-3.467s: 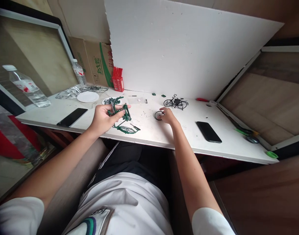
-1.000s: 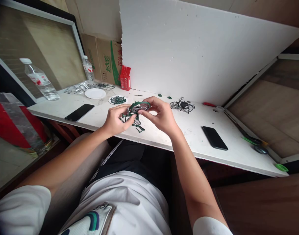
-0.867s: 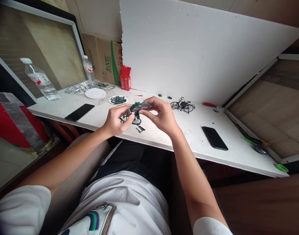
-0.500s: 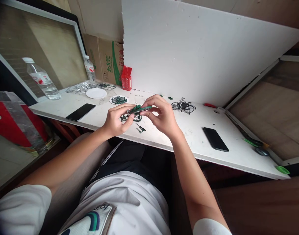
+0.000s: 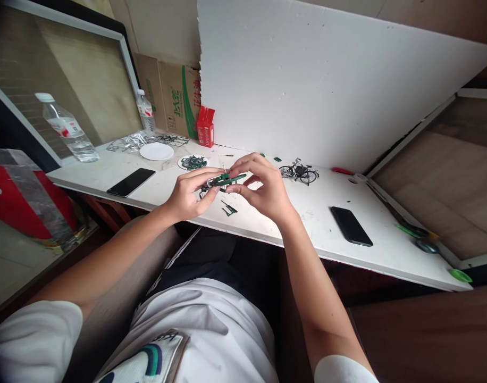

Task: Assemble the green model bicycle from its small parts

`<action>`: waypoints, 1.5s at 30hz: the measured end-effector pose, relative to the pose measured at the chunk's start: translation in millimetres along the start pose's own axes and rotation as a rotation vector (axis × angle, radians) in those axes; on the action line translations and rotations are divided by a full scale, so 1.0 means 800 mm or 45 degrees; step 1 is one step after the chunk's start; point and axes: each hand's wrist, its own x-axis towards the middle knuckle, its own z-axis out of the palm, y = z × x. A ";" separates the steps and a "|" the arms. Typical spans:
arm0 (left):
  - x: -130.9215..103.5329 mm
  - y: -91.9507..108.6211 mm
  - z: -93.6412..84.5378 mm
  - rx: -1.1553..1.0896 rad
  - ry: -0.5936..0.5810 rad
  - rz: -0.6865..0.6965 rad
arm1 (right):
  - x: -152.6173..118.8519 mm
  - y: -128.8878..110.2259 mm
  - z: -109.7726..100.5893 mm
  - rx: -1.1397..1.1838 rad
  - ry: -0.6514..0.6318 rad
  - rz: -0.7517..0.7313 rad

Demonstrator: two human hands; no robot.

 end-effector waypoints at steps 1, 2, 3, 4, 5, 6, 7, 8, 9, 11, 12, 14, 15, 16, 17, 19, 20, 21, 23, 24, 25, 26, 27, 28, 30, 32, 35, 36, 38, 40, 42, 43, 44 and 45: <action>0.000 0.000 0.000 -0.007 0.000 0.005 | 0.000 -0.002 0.001 -0.007 0.000 -0.011; 0.000 0.000 -0.001 -0.014 0.001 0.008 | 0.000 -0.005 0.002 -0.014 -0.001 -0.024; -0.001 0.000 -0.002 -0.021 0.002 0.009 | 0.000 -0.007 0.004 -0.024 -0.002 -0.037; -0.001 0.000 -0.003 -0.028 -0.001 0.008 | -0.001 -0.009 0.005 -0.038 -0.001 -0.050; -0.001 0.000 -0.004 -0.039 -0.006 0.010 | -0.001 -0.011 0.006 -0.057 0.004 -0.065; 0.000 0.000 -0.006 -0.057 -0.016 0.015 | -0.002 -0.012 0.007 -0.082 0.017 -0.081; 0.000 0.001 -0.009 -0.082 -0.032 0.026 | -0.003 -0.012 0.008 -0.113 0.037 -0.101; 0.001 0.001 -0.011 -0.113 -0.052 0.039 | -0.003 -0.012 0.008 -0.147 0.064 -0.124; 0.003 0.002 -0.014 -0.145 -0.071 0.052 | -0.004 -0.011 0.009 -0.181 0.096 -0.150; 0.005 0.005 -0.018 -0.199 -0.091 0.051 | -0.004 -0.008 0.010 -0.243 0.163 -0.195; 0.006 0.007 -0.020 -0.217 -0.091 0.037 | -0.005 -0.006 0.011 -0.263 0.187 -0.211; 0.007 0.011 -0.021 -0.236 -0.073 -0.005 | -0.005 -0.003 0.012 -0.273 0.200 -0.228; 0.007 0.012 -0.021 -0.239 -0.058 -0.024 | -0.005 -0.001 0.013 -0.266 0.199 -0.233; 0.006 0.013 -0.021 -0.240 -0.045 -0.035 | -0.006 0.001 0.014 -0.255 0.197 -0.238; 0.006 0.014 -0.020 -0.239 -0.034 -0.035 | -0.006 0.003 0.014 -0.242 0.198 -0.246; 0.005 0.013 -0.019 -0.228 -0.017 -0.019 | -0.007 0.005 0.015 -0.220 0.208 -0.259; 0.005 0.013 -0.018 -0.219 -0.012 -0.010 | -0.007 0.006 0.015 -0.215 0.215 -0.261; 0.005 0.012 -0.017 -0.207 -0.007 -0.003 | -0.007 0.007 0.015 -0.216 0.223 -0.260; 0.005 0.012 -0.016 -0.177 0.006 0.003 | -0.008 0.008 0.015 -0.238 0.229 -0.255; 0.005 0.012 -0.015 -0.161 0.015 0.008 | -0.007 0.008 0.014 -0.254 0.227 -0.260; 0.005 0.012 -0.014 -0.146 0.025 0.015 | -0.007 0.009 0.014 -0.268 0.219 -0.272; 0.005 0.012 -0.013 -0.131 0.034 0.021 | -0.007 0.009 0.014 -0.277 0.208 -0.287; 0.005 0.012 -0.012 -0.113 0.041 0.020 | -0.007 0.009 0.014 -0.281 0.196 -0.298; 0.005 0.012 -0.010 -0.094 0.050 0.011 | -0.007 0.008 0.014 -0.280 0.185 -0.300; 0.003 0.010 -0.008 -0.065 0.068 -0.028 | -0.008 0.007 0.015 -0.267 0.183 -0.264; 0.002 0.007 -0.005 -0.066 0.079 -0.070 | -0.009 0.005 0.016 -0.229 0.207 -0.193; 0.001 0.001 -0.004 -0.110 0.084 -0.089 | -0.011 -0.001 0.016 -0.146 0.223 -0.105; 0.002 0.000 -0.004 -0.122 0.087 -0.085 | -0.011 -0.003 0.016 -0.125 0.212 -0.091; 0.002 0.000 -0.004 -0.133 0.095 -0.066 | -0.010 -0.006 0.014 -0.107 0.175 -0.087; 0.003 0.000 -0.004 -0.120 0.108 -0.050 | -0.008 -0.008 0.012 -0.115 0.139 -0.100; 0.002 0.001 -0.003 -0.102 0.132 -0.056 | -0.007 -0.007 0.010 -0.142 0.106 -0.118; 0.001 0.001 -0.002 -0.100 0.149 -0.071 | -0.007 -0.006 0.010 -0.155 0.091 -0.126; 0.000 0.001 -0.001 -0.105 0.167 -0.090 | -0.007 -0.005 0.010 -0.165 0.079 -0.133; -0.001 0.001 0.000 -0.116 0.185 -0.111 | -0.006 -0.004 0.010 -0.169 0.070 -0.139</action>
